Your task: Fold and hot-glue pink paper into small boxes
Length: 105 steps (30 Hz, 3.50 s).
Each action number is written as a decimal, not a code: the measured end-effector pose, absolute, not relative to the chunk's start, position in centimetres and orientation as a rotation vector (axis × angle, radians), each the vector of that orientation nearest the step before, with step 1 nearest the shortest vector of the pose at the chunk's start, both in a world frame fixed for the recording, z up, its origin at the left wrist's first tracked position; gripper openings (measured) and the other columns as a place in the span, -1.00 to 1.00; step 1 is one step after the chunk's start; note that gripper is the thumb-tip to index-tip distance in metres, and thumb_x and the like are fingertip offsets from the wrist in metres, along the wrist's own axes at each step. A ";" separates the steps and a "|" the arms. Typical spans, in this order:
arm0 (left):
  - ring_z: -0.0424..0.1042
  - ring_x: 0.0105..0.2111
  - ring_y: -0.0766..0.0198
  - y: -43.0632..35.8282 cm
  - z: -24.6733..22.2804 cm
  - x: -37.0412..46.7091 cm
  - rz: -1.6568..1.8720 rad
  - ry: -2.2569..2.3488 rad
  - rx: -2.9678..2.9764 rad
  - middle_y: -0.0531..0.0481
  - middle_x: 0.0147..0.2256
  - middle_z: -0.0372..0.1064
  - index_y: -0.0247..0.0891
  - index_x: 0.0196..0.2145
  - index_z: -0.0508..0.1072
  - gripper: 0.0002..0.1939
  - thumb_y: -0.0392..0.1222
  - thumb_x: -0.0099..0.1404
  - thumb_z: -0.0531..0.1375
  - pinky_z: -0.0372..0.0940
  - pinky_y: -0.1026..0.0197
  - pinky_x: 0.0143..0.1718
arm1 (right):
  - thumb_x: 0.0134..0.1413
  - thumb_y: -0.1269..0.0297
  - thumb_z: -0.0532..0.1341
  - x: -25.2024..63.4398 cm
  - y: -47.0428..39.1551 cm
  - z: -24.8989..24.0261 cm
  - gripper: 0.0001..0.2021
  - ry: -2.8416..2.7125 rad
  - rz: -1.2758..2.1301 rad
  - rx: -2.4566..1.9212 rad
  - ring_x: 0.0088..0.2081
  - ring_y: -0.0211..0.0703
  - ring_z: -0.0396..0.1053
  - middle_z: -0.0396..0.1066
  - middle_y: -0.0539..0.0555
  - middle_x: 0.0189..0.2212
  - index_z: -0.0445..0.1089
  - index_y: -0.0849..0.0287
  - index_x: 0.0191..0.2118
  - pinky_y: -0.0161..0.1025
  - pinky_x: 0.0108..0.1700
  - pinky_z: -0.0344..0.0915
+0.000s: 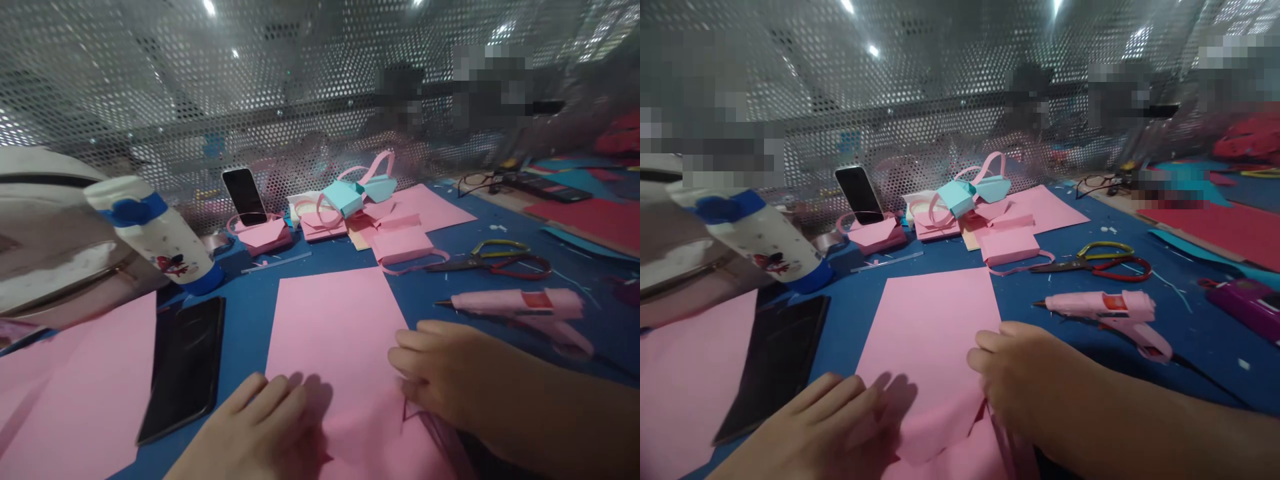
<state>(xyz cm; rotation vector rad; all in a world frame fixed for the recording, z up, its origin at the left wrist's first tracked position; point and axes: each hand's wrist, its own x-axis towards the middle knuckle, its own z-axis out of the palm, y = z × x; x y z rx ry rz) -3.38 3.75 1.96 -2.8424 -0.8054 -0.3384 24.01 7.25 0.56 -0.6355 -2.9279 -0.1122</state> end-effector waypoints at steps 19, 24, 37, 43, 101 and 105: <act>0.50 -0.36 0.25 4.6 3.3 -2.4 -1.083 -1.558 -3.073 -0.03 -0.37 0.54 -0.23 -0.31 0.58 -0.77 -0.32 0.37 0.11 0.36 0.28 -0.32 | 0.17 0.54 0.14 23.1 7.9 2.3 -0.75 -2.487 0.481 -0.839 -0.22 -0.19 0.45 0.53 0.05 -0.26 0.53 0.14 -0.19 -0.32 -0.23 0.29; 0.50 -0.26 0.27 4.1 4.6 -3.1 -1.140 -1.000 -2.777 -0.06 -0.22 0.57 -0.19 -0.08 0.52 -0.67 -0.47 0.33 0.09 0.37 0.27 -0.26 | 0.29 0.53 0.04 23.6 7.9 2.9 -0.68 -2.294 0.217 -0.523 -0.12 -0.15 0.44 0.55 0.14 -0.16 0.50 0.16 -0.05 -0.22 -0.09 0.37; 0.48 -0.30 0.21 3.2 2.1 -3.7 -0.839 -0.687 -2.819 -0.16 -0.20 0.55 -0.23 0.03 0.44 -0.71 -0.09 0.44 0.10 0.37 0.16 -0.28 | 0.24 0.61 0.03 23.5 8.1 0.7 -0.64 -2.362 0.073 -0.414 -0.02 -0.12 0.41 0.53 0.17 -0.11 0.44 0.19 0.00 -0.16 -0.01 0.38; 0.42 0.06 0.09 3.9 1.8 -4.2 -0.898 -0.958 -3.235 -0.21 0.08 0.35 -0.05 0.26 0.23 -0.39 0.14 0.31 0.17 0.40 0.13 0.02 | 0.15 0.63 0.05 23.4 8.1 0.3 -0.59 -2.388 0.247 -0.436 0.02 -0.10 0.37 0.48 0.19 -0.06 0.42 0.20 0.04 -0.16 0.02 0.38; -0.26 0.39 -0.11 2.0 1.5 -3.9 -0.974 -1.833 -3.667 0.01 0.43 -0.35 0.05 0.39 -0.12 0.10 -0.03 0.07 0.43 -0.19 -0.18 0.33 | -0.03 0.41 0.42 22.1 7.7 0.3 -0.83 -1.770 1.267 -0.760 -0.37 -0.28 0.36 0.48 -0.02 -0.39 0.60 0.12 -0.24 -0.37 -0.28 0.28; -0.16 0.39 -0.02 1.6 1.5 -3.5 -1.040 -1.652 -3.546 0.04 0.42 -0.22 0.10 0.37 -0.03 -0.18 -0.11 0.27 0.26 -0.10 -0.10 0.33 | -0.02 0.38 0.42 22.4 7.7 0.4 -0.86 -1.789 1.199 -0.787 -0.39 -0.29 0.35 0.47 -0.01 -0.40 0.60 0.15 -0.26 -0.37 -0.30 0.28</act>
